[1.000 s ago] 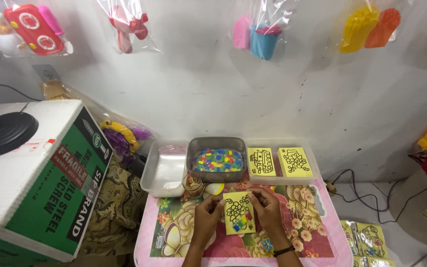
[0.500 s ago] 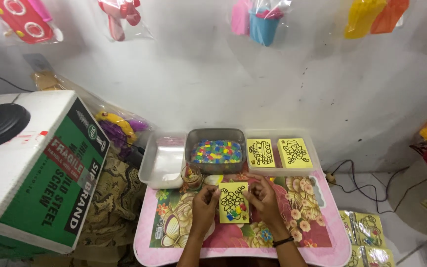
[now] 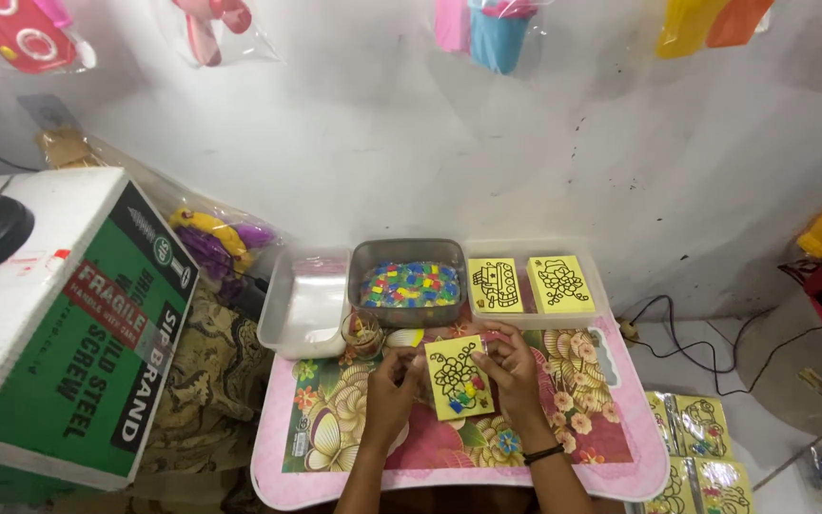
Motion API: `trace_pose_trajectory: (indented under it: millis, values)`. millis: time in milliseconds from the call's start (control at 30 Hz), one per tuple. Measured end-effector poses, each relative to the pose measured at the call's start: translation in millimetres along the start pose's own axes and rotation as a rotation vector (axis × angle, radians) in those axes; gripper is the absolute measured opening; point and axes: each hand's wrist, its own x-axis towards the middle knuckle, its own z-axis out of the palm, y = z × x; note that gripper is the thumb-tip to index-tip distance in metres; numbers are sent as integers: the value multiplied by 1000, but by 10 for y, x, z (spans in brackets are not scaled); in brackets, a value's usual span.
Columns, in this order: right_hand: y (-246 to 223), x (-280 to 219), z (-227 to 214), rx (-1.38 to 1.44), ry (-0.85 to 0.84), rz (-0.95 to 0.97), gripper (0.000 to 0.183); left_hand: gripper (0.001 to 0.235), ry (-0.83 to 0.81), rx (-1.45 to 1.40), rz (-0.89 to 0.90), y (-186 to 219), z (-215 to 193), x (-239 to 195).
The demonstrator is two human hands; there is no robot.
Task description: The person sits on the floor and assembles a small puzzle by placing colorful pieces onto a yellow card with a printed design. They pick up pieces from a container and place them into the designated spots on the card, then place the completed card into a plastic bag.
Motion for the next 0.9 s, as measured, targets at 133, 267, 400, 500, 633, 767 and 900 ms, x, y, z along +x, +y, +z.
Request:
trace_pose_trajectory:
  millis: [133,267,400,500,633,767,900]
  values:
    - [-32,60,-164,61,116,-4,44,21,33,2,129,-123,3,79]
    - [-422,-66,-499,-13,281,65,44,16,37,-64,111,-330,21,119]
    - [-961,-269,-1003,-37,384,115,39,18,6,-76,88,-445,41,129]
    - [-1236,-280,-1532,-73,512,112,39,12,-37,-187,118,-541,37,168]
    - [-1259,-353,-2429,-107,566,-140,40,11,-29,-163,84,-528,27,131]
    - [-1463,-634,-2814,-152,686,-104,40,15,-33,-105,71,-583,9,138]
    - [-1392,-847,-3069,-127,733,-127,36,14,-3,-126,80,-756,-28,177]
